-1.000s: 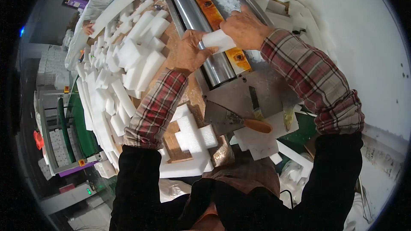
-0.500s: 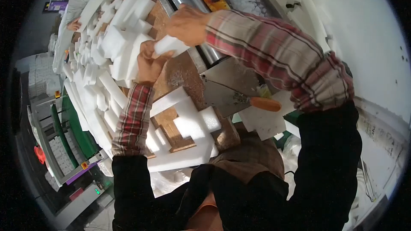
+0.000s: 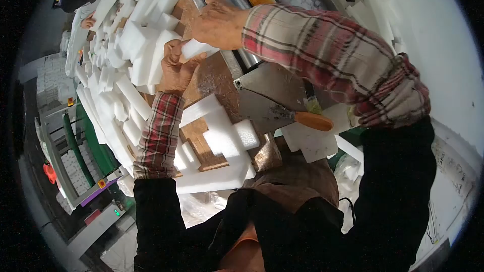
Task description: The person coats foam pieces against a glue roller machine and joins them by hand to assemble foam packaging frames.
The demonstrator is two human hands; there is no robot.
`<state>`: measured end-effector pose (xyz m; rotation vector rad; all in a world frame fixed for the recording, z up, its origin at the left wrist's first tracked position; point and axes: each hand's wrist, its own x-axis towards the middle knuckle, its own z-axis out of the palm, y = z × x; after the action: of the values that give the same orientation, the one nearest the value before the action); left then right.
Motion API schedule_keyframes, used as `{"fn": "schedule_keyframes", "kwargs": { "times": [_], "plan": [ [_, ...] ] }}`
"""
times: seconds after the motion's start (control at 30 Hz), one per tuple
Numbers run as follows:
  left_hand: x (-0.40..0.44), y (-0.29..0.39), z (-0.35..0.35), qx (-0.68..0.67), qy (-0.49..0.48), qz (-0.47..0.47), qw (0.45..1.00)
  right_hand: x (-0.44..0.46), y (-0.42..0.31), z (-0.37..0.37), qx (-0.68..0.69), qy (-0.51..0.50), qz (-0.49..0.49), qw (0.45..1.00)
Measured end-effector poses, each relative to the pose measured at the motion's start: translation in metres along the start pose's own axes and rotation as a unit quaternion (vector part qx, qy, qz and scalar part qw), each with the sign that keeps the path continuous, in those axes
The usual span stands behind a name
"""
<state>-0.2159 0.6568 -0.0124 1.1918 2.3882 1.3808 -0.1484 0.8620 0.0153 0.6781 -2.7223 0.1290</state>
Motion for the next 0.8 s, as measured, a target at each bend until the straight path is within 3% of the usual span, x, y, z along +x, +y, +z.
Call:
{"fn": "schedule_keyframes", "kwargs": {
  "times": [0.03, 0.1, 0.13, 0.2, 0.4, 0.53, 0.57, 0.63, 0.7, 0.8],
  "plan": [
    [0.001, 0.003, 0.004, 0.017, -0.005, 0.015, 1.000, -0.007, 0.001, 0.002, -0.003, 0.017, -0.011, 1.000],
    [0.011, 0.014, 0.034, 0.018, 0.029, 0.018, 0.999, -0.030, 0.011, -0.021, -0.018, -0.069, 0.054, 0.996],
    [0.021, 0.029, 0.045, 0.035, 0.007, 0.050, 0.998, -0.037, 0.019, -0.039, 0.006, -0.164, 0.089, 0.982],
    [0.040, 0.047, 0.078, 0.097, 0.006, 0.117, 0.988, -0.066, 0.032, -0.039, -0.008, -0.140, 0.075, 0.987],
    [0.067, 0.067, 0.117, 0.123, 0.013, 0.202, 0.972, -0.126, 0.076, -0.067, -0.095, -0.016, 0.011, 0.995],
    [0.061, 0.067, 0.076, -0.083, -0.029, -0.036, 0.995, -0.083, 0.041, -0.113, -0.017, 0.218, 0.016, 0.976],
    [0.058, 0.069, 0.064, -0.073, -0.019, -0.031, 0.997, -0.079, 0.039, -0.114, -0.007, 0.228, 0.059, 0.972],
    [0.048, 0.074, 0.039, -0.133, -0.006, -0.128, 0.983, -0.073, 0.030, -0.119, 0.005, 0.248, 0.090, 0.965],
    [0.037, 0.079, 0.014, -0.197, 0.008, -0.217, 0.956, -0.069, 0.009, -0.131, 0.145, 0.215, 0.161, 0.952],
    [0.011, 0.085, -0.006, -0.266, 0.064, -0.206, 0.940, -0.066, -0.015, -0.118, 0.222, 0.166, 0.183, 0.943]
  ]
}}
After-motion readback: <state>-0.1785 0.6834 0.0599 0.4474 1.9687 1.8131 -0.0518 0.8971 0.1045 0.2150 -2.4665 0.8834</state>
